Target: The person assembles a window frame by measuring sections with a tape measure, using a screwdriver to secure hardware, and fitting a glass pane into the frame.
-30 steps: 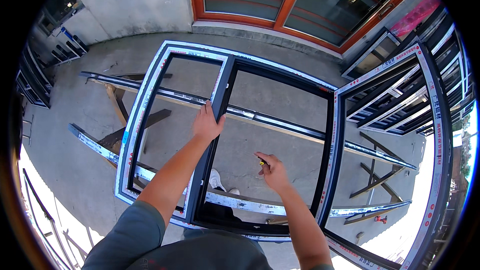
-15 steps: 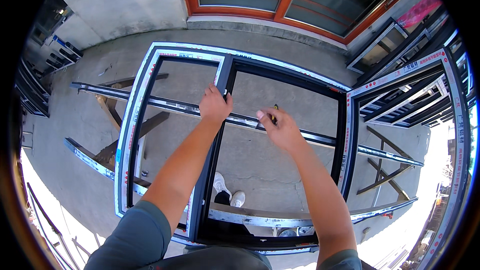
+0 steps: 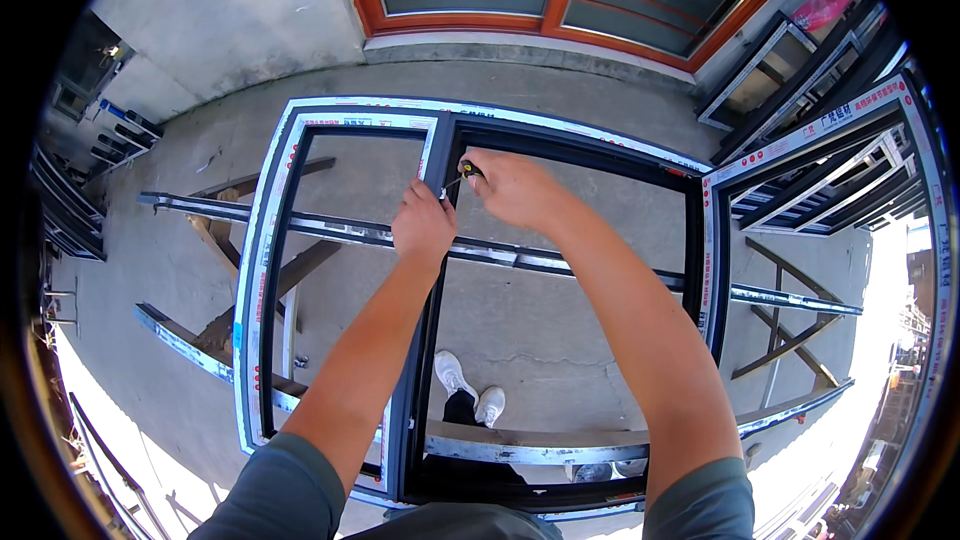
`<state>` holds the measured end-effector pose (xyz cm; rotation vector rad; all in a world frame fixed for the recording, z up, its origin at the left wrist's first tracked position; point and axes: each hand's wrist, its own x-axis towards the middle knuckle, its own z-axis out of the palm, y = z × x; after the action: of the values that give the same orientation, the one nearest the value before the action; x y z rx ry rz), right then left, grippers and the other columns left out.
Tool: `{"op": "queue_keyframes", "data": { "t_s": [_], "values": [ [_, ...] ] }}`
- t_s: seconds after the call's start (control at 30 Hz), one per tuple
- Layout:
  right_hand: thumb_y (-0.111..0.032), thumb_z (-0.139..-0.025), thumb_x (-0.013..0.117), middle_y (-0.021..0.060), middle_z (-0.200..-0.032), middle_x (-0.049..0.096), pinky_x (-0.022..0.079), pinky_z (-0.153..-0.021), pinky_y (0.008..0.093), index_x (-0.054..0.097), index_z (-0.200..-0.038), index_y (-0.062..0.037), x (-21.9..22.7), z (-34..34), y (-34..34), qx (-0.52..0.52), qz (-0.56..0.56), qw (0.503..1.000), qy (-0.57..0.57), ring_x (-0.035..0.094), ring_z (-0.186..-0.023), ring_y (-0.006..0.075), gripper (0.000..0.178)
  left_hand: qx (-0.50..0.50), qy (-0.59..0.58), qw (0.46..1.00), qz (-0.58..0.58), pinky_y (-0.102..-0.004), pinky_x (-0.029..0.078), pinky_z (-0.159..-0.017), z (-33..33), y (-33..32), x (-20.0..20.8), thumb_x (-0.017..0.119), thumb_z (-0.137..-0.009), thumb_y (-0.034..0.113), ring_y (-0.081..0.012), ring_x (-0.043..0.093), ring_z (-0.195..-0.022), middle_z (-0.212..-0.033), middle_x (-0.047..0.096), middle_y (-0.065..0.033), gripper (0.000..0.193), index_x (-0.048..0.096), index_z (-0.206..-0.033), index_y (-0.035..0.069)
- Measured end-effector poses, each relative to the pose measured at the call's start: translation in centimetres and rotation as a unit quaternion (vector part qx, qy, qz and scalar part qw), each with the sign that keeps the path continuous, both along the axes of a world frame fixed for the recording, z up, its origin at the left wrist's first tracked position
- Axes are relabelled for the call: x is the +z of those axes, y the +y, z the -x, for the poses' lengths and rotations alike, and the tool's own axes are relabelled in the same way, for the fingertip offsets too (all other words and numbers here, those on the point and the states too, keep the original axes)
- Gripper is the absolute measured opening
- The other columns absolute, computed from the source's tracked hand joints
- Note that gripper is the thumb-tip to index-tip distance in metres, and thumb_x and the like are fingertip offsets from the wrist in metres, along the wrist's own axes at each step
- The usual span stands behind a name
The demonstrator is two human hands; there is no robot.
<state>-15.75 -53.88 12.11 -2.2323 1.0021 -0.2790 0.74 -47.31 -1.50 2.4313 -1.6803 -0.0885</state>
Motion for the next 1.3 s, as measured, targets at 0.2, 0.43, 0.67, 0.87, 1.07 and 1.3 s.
{"op": "queue_keyframes", "data": {
  "t_s": [0.2,0.43,0.67,0.87,1.07,1.3],
  "values": [
    [-0.008,-0.102,0.056,0.0143,-0.097,0.071,0.052,-0.085,0.0474,0.061,-0.124,-0.0072,-1.4,-0.2,-0.9,0.029,0.002,1.0,0.008,0.068,-0.094,0.0371,0.022,-0.006,-0.015,1.0,0.016,-0.039,0.064,-0.07,0.0,0.0,-0.1,0.073,-0.092,0.036,-0.0307,0.074,-0.094,-0.114,0.063,-0.0162,0.073,0.045,-0.142,-0.01],
    [0.0,-0.091,0.066,0.0074,-0.103,0.074,0.048,-0.099,0.0408,0.074,-0.116,-0.0129,0.6,-0.4,-2.1,0.186,0.202,0.957,0.089,0.063,-0.111,0.0263,0.03,-0.008,-0.002,1.0,0.008,-0.0396,0.065,-0.07,0.1,0.2,0.5,0.073,-0.092,0.035,-0.0311,0.074,-0.094,-0.114,0.062,-0.0165,0.072,0.046,-0.141,-0.01],
    [-0.003,-0.086,0.069,-0.0002,-0.108,0.073,0.048,-0.102,0.0381,0.078,-0.107,-0.0159,1.0,-2.2,-2.9,0.231,0.296,0.903,0.21,0.063,-0.109,0.0216,0.026,-0.003,0.011,1.0,0.008,-0.044,0.064,-0.072,0.0,0.1,0.3,0.069,-0.095,0.035,-0.0347,0.073,-0.094,-0.113,0.063,-0.0186,0.068,0.044,-0.141,-0.008],
    [-0.01,-0.094,0.065,0.0047,-0.1,0.074,0.055,-0.087,0.0436,0.074,-0.119,-0.0159,1.1,-3.2,-2.4,0.215,0.298,0.897,0.245,0.071,-0.098,0.0268,0.027,-0.008,-0.003,1.0,0.005,-0.0403,0.064,-0.072,0.0,0.2,0.3,0.072,-0.094,0.036,-0.0319,0.073,-0.096,-0.117,0.062,-0.0176,0.071,0.047,-0.142,-0.01],
    [-0.02,-0.098,0.064,0.0156,-0.097,0.078,0.059,-0.075,0.0494,0.071,-0.119,-0.0115,0.7,-3.0,-1.9,0.101,0.151,0.97,0.162,0.075,-0.09,0.0377,0.024,-0.006,0.024,1.0,0.009,-0.0446,0.064,-0.074,-0.1,0.1,0.5,0.069,-0.096,0.035,-0.0356,0.073,-0.096,-0.114,0.063,-0.0191,0.067,0.046,-0.142,-0.008],
    [-0.024,-0.099,0.064,0.0153,-0.095,0.078,0.06,-0.078,0.05,0.073,-0.122,-0.0112,2.5,-5.1,-1.0,-0.163,-0.253,0.954,0.001,0.076,-0.089,0.0374,0.028,-0.005,0.016,1.0,0.006,-0.0435,0.064,-0.074,0.0,0.1,0.6,0.069,-0.095,0.035,-0.0347,0.073,-0.096,-0.114,0.063,-0.0191,0.068,0.045,-0.142,-0.009]
  ]
}}
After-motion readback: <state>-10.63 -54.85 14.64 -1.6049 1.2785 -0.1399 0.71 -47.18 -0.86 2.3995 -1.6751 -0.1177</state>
